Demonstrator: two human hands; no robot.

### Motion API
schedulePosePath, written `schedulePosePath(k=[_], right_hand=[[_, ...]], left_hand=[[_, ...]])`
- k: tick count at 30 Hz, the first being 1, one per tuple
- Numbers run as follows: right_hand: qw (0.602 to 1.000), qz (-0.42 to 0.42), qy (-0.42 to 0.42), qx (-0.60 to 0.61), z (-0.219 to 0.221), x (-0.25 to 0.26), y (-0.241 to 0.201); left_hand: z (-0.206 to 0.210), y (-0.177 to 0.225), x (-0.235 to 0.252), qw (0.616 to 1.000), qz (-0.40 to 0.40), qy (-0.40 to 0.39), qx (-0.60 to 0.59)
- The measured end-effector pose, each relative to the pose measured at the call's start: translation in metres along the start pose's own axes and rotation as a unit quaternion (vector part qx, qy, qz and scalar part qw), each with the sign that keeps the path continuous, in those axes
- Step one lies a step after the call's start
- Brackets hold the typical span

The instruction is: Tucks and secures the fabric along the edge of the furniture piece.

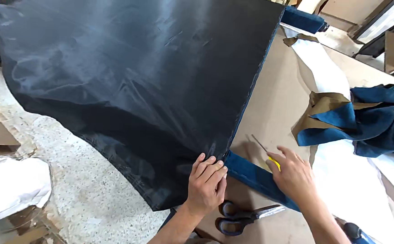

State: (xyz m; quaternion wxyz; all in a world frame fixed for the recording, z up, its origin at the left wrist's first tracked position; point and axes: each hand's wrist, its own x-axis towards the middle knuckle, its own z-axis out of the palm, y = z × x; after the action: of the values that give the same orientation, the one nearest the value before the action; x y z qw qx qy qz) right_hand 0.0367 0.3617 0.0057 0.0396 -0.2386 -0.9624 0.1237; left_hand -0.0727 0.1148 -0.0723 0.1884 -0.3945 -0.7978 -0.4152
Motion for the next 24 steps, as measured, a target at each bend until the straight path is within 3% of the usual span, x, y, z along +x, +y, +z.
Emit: schedulePosePath(k=[3,5,7,12,16,19,22,24], right_hand=[[0.977,-0.174,0.052,0.112,0.013,0.028,-0.036],[0.937,-0.289,0.001,0.195,0.027,0.049,-0.054],[0.91,-0.356,-0.049,0.204,0.033,0.069,-0.058],[0.897,-0.367,-0.136,0.207,0.029,0.093,-0.066],[0.918,-0.335,-0.061,0.201,0.038,0.083,-0.073],[0.897,-0.394,0.007,0.199,0.044,0.073,-0.069],[0.87,-0.452,0.0,0.196,0.048,0.076,-0.064],[0.876,-0.43,-0.004,0.218,0.052,0.08,-0.066]], left_hand=[[0.005,-0.002,-0.003,0.999,-0.02,0.021,-0.024],[0.008,-0.002,-0.004,0.999,-0.025,0.034,-0.033],[0.008,-0.004,-0.002,0.999,-0.022,0.029,-0.034],[0.006,-0.003,-0.005,0.997,-0.041,0.022,-0.056],[0.008,-0.005,-0.008,0.997,-0.043,0.028,-0.065],[0.01,-0.009,-0.006,0.996,-0.032,0.044,-0.075],[0.009,-0.01,-0.008,0.996,-0.029,0.039,-0.081],[0.007,-0.01,-0.008,0.996,-0.03,0.037,-0.082]])
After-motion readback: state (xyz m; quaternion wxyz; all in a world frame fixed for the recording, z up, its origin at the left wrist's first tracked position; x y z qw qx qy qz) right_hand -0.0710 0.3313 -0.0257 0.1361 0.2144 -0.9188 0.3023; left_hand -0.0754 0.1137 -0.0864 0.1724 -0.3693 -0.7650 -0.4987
